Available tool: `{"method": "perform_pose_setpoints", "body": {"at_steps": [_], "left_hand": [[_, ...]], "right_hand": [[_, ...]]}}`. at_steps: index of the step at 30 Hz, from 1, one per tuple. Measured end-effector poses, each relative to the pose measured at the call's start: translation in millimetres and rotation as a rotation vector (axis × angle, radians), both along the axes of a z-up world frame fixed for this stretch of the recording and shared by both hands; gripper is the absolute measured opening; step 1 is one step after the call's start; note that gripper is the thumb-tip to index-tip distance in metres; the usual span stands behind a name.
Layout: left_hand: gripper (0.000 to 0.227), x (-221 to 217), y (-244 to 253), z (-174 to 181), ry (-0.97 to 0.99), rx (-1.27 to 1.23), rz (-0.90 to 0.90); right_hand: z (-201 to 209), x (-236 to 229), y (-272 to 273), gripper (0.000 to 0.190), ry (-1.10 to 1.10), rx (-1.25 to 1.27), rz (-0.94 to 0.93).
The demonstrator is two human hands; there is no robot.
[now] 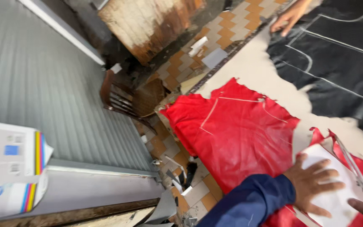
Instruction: The person places a paper pattern on a red fabric sheet and uses shears to cut along the pattern's outline. They then remove the cut piece and repeat the process with another pattern section on the same fabric.
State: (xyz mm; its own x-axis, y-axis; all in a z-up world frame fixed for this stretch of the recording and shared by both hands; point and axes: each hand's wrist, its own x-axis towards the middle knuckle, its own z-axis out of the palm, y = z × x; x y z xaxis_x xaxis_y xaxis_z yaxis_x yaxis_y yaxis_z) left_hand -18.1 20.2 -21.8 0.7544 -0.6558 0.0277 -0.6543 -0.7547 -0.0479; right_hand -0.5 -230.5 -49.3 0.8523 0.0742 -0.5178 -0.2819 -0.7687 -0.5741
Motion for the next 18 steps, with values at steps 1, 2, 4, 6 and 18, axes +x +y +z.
{"method": "perform_pose_setpoints", "body": {"at_steps": [1,2,4,6,18], "left_hand": [[0.099,1,-9,-3,0.01,-0.07,-0.041],[0.096,10,-8,-8,0.021,-0.147,-0.029],[0.094,1,-5,-17,0.004,-0.403,-0.074],[0.091,7,-1,-12,0.085,-0.356,-0.095],[0.084,26,2,22,0.341,-0.087,-0.186]], "right_hand": [[21,-8,-3,0.048,0.021,0.014,-0.033],[39,-12,-7,0.05,0.039,0.02,-0.065],[57,-62,0,0.055,0.121,0.044,-0.193],[72,-84,16,0.062,0.144,0.048,-0.326],[90,-174,136,0.046,0.08,0.804,-0.866]]}}
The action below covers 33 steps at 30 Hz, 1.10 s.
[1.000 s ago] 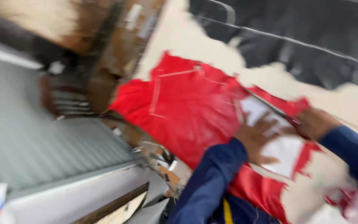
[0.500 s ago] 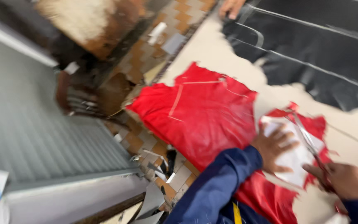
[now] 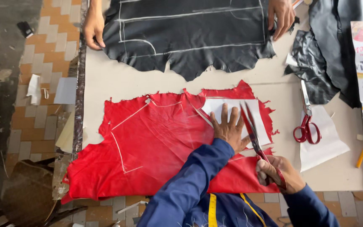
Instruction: The person places a paper pattern on a red fabric sheet and uses shears to cut along the pattern's outline. They then remove the cut piece and repeat the process with another pattern section on the same fabric.
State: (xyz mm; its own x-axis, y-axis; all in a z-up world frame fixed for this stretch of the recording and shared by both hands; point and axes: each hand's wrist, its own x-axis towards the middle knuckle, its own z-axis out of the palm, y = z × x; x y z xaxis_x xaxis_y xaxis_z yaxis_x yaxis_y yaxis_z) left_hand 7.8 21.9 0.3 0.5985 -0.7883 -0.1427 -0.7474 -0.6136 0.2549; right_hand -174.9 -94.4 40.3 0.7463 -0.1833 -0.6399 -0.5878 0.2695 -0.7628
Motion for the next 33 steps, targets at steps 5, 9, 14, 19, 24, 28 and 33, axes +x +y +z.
{"method": "perform_pose_setpoints", "body": {"at_steps": [5,9,14,19,24,28,33], "left_hand": [[0.067,30,-5,8,0.055,0.056,-0.1],[0.049,79,-33,14,0.182,0.327,-0.308],[0.058,141,-63,0,0.131,0.358,-0.636],[0.084,181,-69,-9,0.213,0.317,-0.935],[0.117,183,-84,14,0.148,0.378,-1.082],[0.127,186,-93,26,0.198,0.455,-1.175],[0.124,198,-100,20,0.271,0.421,-1.244]], "right_hand": [[-16,-43,96,0.048,-0.228,0.225,-0.478],[-27,-47,128,0.044,-0.015,0.304,-0.464],[-34,-20,148,0.047,0.229,0.356,-0.195],[-40,29,193,0.052,0.2,0.334,-0.281],[-25,80,226,0.061,0.015,0.581,-0.517],[-11,130,251,0.064,-0.189,0.786,-0.677],[-14,189,278,0.061,-0.095,0.799,-0.855]]}}
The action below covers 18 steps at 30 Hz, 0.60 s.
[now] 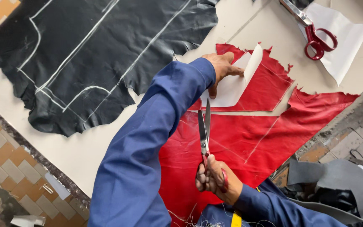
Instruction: The person places a paper pattern on a red fabric sheet and uses shears to cut along the pattern's outline. They then remove the cut piece and repeat the process with another pattern section on the same fabric.
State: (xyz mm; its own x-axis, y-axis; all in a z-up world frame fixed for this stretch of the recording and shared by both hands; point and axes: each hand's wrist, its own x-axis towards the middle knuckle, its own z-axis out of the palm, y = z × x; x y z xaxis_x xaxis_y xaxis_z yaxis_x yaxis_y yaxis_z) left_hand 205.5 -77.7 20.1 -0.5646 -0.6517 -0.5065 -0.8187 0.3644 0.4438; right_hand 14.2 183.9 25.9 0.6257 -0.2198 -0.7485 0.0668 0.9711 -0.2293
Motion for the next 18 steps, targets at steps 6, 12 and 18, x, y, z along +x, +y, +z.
{"method": "perform_pose_setpoints", "body": {"at_steps": [6,12,18], "left_hand": [[0.122,-1,2,2,-0.015,0.017,0.006],[0.121,1,2,3,-0.009,0.032,0.013],[0.118,1,0,-8,-0.015,-0.01,-0.013]], "right_hand": [[-15,47,19,0.056,0.116,-0.145,-0.101],[-16,54,26,0.057,0.149,-0.259,-0.112],[-19,58,26,0.055,0.12,-0.171,-0.181]]}}
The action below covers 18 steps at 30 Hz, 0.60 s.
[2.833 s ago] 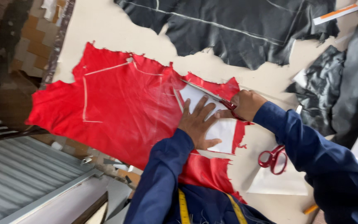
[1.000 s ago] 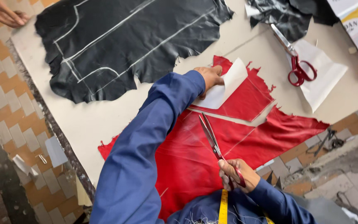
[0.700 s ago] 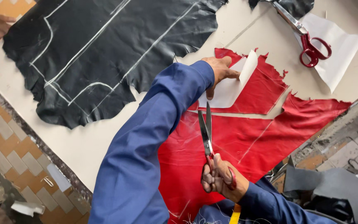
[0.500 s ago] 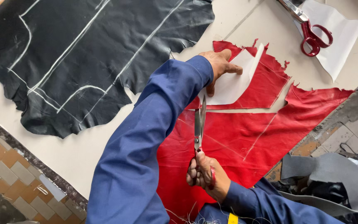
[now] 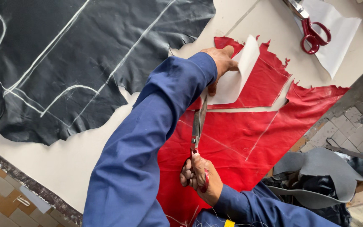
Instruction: The person places a paper pattern on a red fabric sheet and uses shears to cut along the pattern's outline. They then remove the cut piece and repeat the process with another pattern section on the same fabric.
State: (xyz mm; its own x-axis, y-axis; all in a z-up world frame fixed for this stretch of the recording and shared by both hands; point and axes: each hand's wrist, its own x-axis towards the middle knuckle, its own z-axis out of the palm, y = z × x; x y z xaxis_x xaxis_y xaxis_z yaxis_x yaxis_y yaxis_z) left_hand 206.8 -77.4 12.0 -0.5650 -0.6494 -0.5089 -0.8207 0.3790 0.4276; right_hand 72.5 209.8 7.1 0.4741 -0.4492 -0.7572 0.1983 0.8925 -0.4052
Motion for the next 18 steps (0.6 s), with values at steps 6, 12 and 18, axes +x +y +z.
{"method": "perform_pose_setpoints", "body": {"at_steps": [6,12,18], "left_hand": [[0.133,1,-1,-9,0.061,0.068,0.209],[0.123,-2,1,-4,0.013,-0.006,0.083],[0.129,-3,0,-2,0.026,0.037,0.159]], "right_hand": [[0,-1,1,0.054,-0.022,0.014,0.002],[-3,-6,1,0.054,-0.063,0.001,0.002],[-9,-21,-1,0.053,-0.025,0.024,0.041]]}}
